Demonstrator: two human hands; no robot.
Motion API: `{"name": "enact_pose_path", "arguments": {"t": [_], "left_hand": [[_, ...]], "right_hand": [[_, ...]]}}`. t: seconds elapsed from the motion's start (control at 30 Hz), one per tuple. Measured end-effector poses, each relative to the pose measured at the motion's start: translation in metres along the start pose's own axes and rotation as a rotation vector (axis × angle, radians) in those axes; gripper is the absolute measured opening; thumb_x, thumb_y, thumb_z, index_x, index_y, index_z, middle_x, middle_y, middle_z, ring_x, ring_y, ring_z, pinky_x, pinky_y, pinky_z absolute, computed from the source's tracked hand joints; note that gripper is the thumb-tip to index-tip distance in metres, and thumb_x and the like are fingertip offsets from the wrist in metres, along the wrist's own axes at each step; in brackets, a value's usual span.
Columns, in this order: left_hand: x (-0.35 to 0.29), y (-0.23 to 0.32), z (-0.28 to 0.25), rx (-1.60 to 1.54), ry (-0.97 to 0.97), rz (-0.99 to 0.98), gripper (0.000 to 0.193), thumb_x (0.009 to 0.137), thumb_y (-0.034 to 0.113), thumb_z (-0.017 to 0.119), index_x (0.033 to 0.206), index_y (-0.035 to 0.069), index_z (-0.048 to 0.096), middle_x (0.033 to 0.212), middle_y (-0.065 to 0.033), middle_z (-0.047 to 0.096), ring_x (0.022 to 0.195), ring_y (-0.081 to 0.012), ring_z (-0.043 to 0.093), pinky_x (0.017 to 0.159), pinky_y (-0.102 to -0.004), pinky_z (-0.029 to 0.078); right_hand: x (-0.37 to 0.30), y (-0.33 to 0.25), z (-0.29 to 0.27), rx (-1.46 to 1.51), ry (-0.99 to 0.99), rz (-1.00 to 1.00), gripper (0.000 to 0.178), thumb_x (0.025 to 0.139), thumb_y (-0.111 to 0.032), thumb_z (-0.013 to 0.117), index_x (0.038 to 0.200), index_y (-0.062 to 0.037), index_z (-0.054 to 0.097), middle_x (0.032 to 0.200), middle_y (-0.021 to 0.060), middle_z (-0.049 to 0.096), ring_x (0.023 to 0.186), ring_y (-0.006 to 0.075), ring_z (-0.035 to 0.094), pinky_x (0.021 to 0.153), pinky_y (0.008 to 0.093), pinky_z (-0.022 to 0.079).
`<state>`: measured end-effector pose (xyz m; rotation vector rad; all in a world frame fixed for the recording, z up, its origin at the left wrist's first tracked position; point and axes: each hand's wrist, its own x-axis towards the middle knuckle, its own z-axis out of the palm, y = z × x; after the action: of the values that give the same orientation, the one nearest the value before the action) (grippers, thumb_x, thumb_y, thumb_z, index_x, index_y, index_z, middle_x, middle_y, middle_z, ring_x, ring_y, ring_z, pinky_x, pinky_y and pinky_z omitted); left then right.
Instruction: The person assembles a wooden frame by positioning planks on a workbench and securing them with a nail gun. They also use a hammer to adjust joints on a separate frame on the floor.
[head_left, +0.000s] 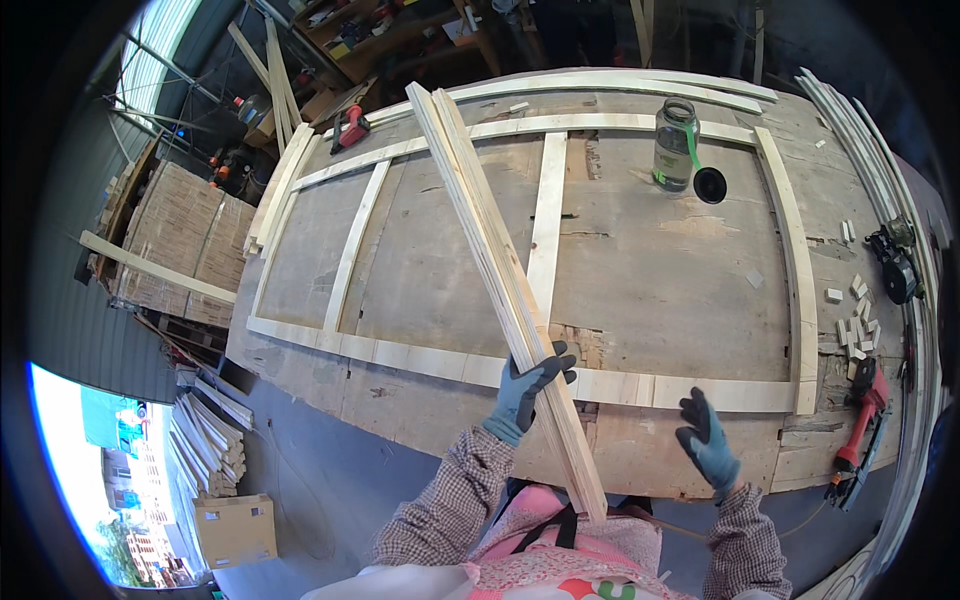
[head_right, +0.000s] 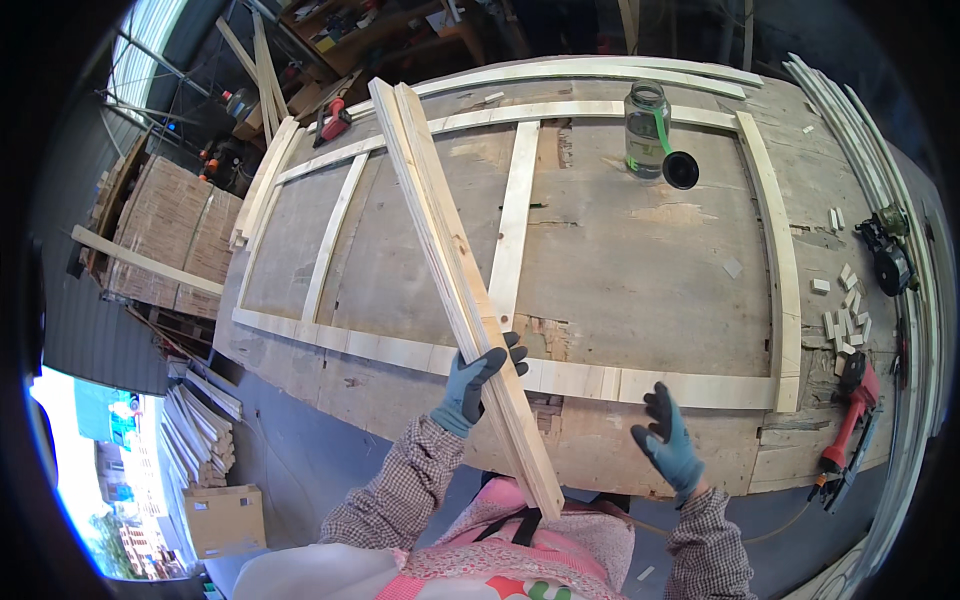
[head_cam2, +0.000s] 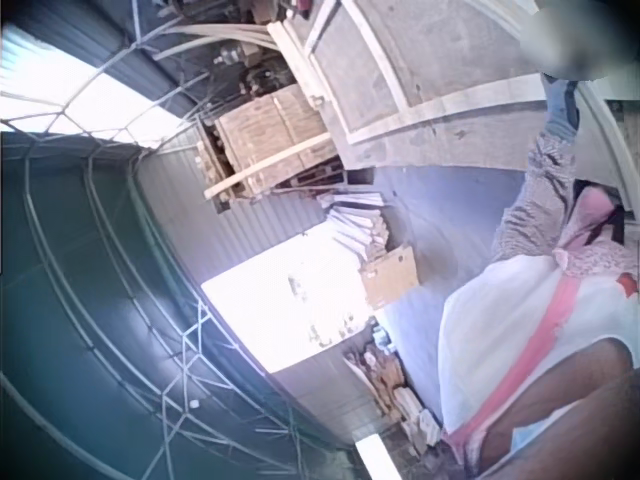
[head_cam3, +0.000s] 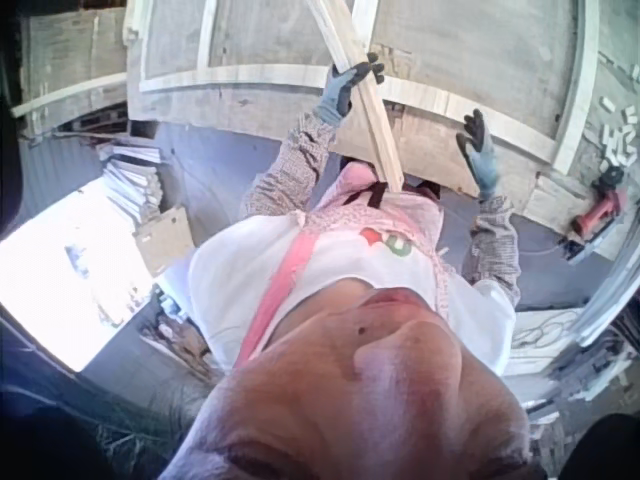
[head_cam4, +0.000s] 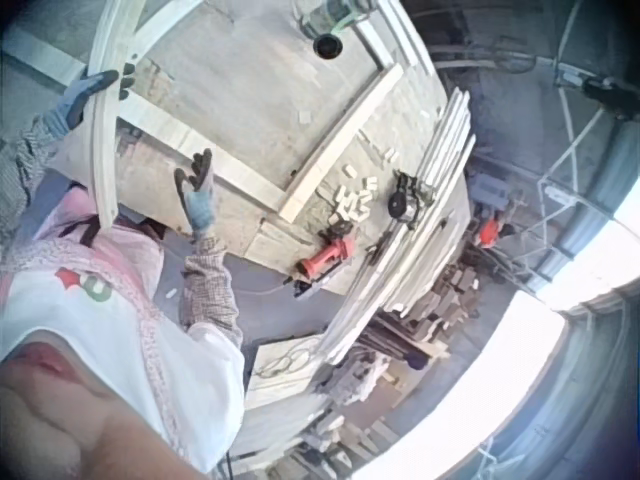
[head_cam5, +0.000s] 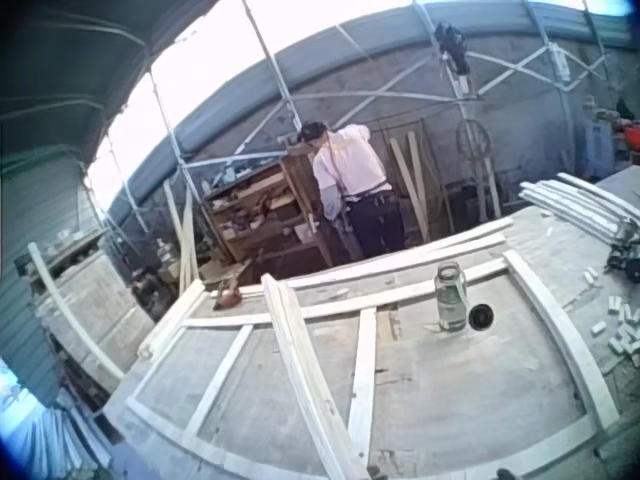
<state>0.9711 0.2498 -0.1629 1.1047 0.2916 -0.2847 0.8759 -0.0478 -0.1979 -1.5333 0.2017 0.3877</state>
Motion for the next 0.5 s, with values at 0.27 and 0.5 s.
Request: {"name": "enact_pose_path", "arguments": {"t": [0.27, 0.5], "left_hand": [[0.157, 0.032, -0.048, -0.144, -0.237, -0.287, 0.068, 0.077, 0.035, 0.065, 0.123, -0.004, 0.034, 0.117, -0.0205, 0.046, 0.106, -0.0329, 0.052, 0.084, -0.0402, 0.050], [0.206, 0.037, -0.125, -0.227, -0.124, -0.276, 0.052, 0.077, 0.005, 0.057, 0.123, -0.006, 0.035, 0.119, -0.0189, 0.047, 0.108, -0.0376, 0.050, 0.083, -0.0496, 0.051]], "right_hand": [[0.059, -0.068, 0.222, 0.094, 0.271, 0.186, 0.073, 0.065, -0.023, 0.076, 0.120, 0.0080, 0.039, 0.102, 0.0137, 0.055, 0.087, 0.0186, 0.054, 0.074, 0.0315, 0.046], [0.123, -0.005, 0.271, -0.185, 0.689, 0.072, 0.077, 0.065, -0.028, 0.076, 0.122, 0.0078, 0.038, 0.114, 0.0196, 0.050, 0.102, 0.0268, 0.052, 0.087, 0.0332, 0.043]]}}
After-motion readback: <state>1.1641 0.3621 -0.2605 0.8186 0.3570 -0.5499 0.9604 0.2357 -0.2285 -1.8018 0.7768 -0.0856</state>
